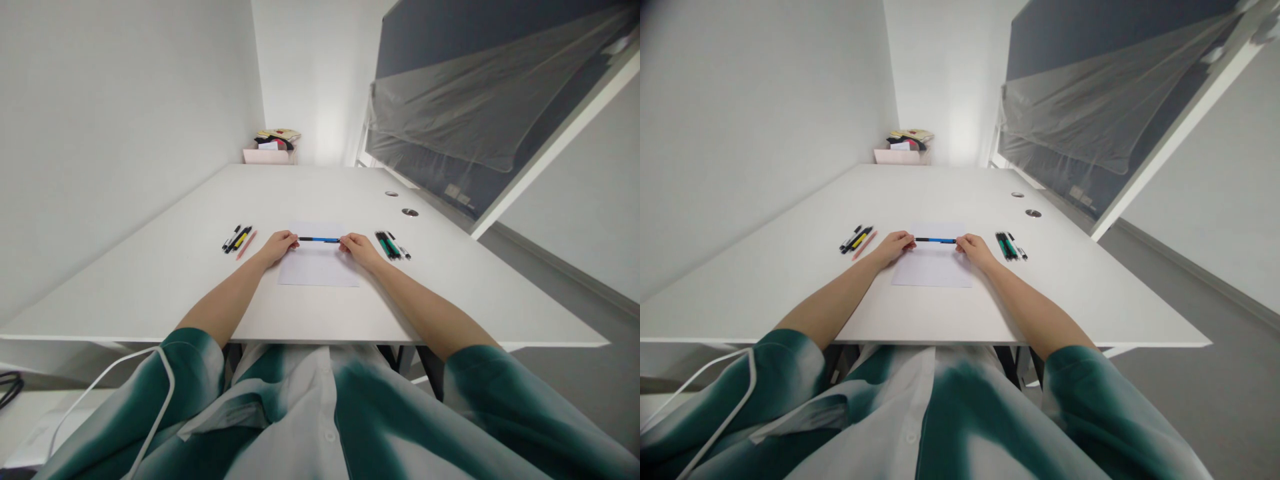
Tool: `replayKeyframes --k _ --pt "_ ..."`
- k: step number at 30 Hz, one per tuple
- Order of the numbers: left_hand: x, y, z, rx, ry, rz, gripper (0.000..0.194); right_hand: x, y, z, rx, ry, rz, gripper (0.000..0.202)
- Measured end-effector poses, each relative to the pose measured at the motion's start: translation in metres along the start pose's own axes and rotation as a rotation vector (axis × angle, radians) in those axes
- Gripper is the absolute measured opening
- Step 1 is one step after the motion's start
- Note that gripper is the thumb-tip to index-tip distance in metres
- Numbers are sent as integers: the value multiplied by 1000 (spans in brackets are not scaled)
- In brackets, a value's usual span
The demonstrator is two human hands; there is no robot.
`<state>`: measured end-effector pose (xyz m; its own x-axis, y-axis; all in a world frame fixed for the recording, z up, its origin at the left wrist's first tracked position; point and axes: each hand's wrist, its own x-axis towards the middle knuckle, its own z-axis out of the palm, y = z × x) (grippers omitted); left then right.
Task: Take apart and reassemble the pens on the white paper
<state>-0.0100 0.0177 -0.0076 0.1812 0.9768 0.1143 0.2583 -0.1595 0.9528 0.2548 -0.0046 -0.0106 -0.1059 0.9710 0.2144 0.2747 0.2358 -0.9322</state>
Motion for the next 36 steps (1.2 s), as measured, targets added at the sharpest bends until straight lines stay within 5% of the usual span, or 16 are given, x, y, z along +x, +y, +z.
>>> replayKeyframes --k 36 --pt "3 -8 0 45 -5 60 36 3 4 -1 -30 -10 -11 51"
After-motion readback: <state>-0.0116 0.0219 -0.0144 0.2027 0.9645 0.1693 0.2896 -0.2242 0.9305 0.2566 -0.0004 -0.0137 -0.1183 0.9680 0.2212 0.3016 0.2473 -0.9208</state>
